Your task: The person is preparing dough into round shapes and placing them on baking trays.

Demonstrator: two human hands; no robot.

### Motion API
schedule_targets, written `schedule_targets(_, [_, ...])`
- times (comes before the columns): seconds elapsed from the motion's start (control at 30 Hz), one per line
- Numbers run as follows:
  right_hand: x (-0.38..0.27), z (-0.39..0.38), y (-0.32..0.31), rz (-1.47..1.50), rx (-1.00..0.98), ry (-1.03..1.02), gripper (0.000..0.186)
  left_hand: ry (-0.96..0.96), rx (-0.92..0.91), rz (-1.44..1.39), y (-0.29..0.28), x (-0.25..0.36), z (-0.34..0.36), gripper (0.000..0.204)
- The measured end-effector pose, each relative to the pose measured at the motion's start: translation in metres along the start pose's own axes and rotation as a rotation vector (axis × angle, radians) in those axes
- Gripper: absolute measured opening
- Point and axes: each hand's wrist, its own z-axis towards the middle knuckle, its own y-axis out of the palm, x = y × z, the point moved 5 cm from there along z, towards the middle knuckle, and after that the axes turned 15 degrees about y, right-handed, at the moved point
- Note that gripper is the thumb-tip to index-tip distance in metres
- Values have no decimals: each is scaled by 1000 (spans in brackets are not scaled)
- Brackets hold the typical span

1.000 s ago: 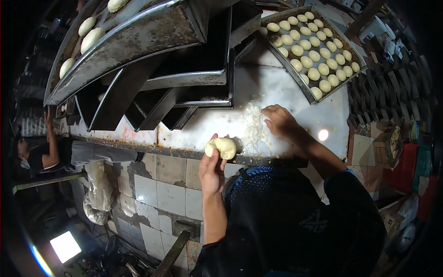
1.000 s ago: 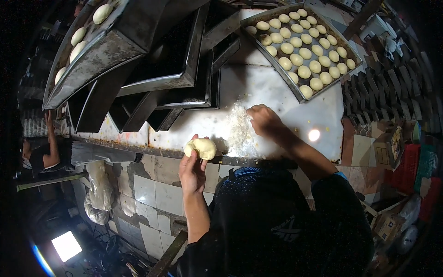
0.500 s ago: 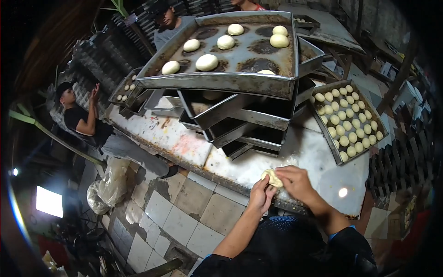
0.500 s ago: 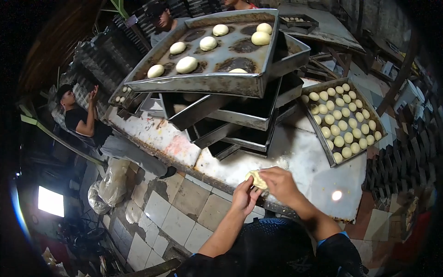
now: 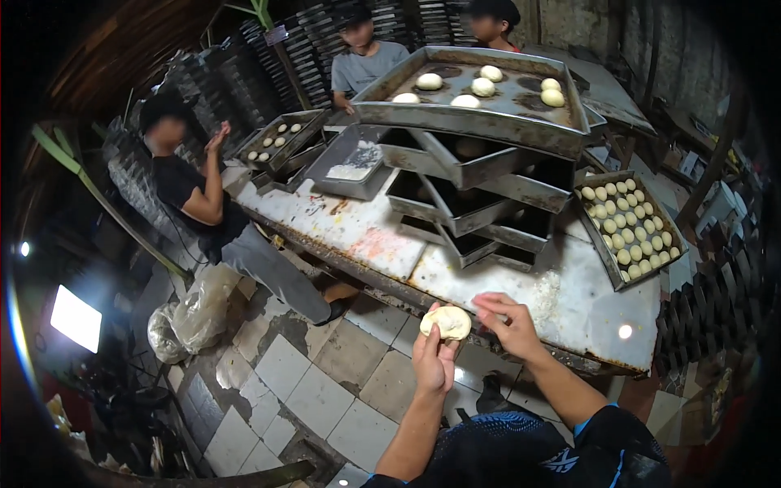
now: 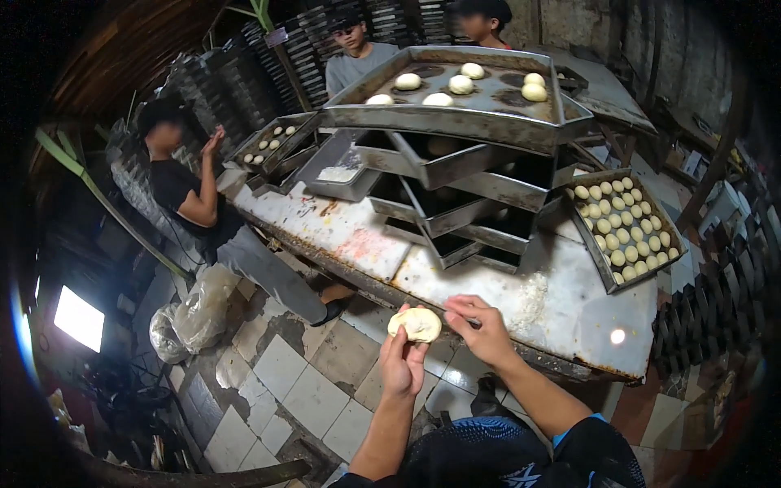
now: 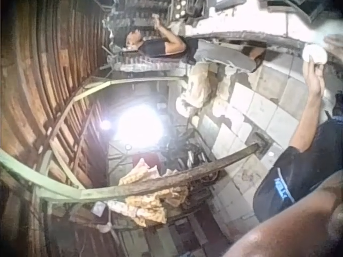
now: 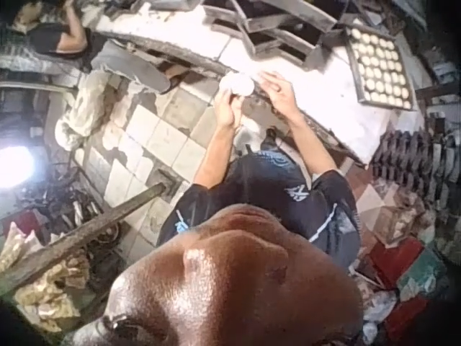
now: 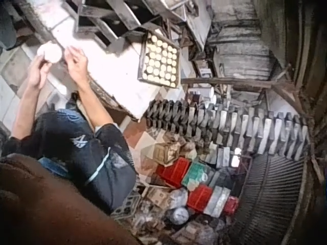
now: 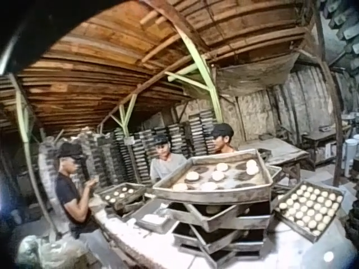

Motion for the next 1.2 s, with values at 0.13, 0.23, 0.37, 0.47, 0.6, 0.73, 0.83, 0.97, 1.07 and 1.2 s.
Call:
schedule_targets(0.13, [21, -20, 74, 397, 5, 294, 21, 103, -78, 197, -33, 29, -33, 55])
schedule_targets(0.23, [-5, -36, 104, -112, 253, -78, 21, 642, -326, 1258, -30, 67, -56, 63])
schedule_targets(0.37, [-61, -65, 147, -380, 294, -255, 22, 547, -319, 1110, -40, 94, -74, 71])
schedule_targets(0.47, [-88, -78, 152, -464, 338, -545, 22, 386, -180, 471, -54, 111, -79, 74])
schedule_targets(0.6, [-100, -82, 139, -304, 78, -312, 28, 467, -295, 299, -56, 126, -74, 54])
schedule_targets(0.73, [-79, -78, 106, 153, -196, 141, 38, 782, -480, 599, -24, 114, -76, 39])
schedule_targets(0.83, [-96, -99, 68, -124, 116, -319, 41, 928, -503, 739, 26, 96, -81, 46])
schedule_targets(0.97, [-127, -119, 29, -488, 266, -499, 32, 984, -574, 1188, 82, 65, -78, 64])
schedule_targets(1.07, [-126, -128, -21, -520, 373, -674, 31, 549, -469, 412, 121, 33, -72, 52])
schedule_targets(1.2, [-141, -132, -78, -381, 379, -547, 24, 436, -695, 140, 135, -14, -56, 42])
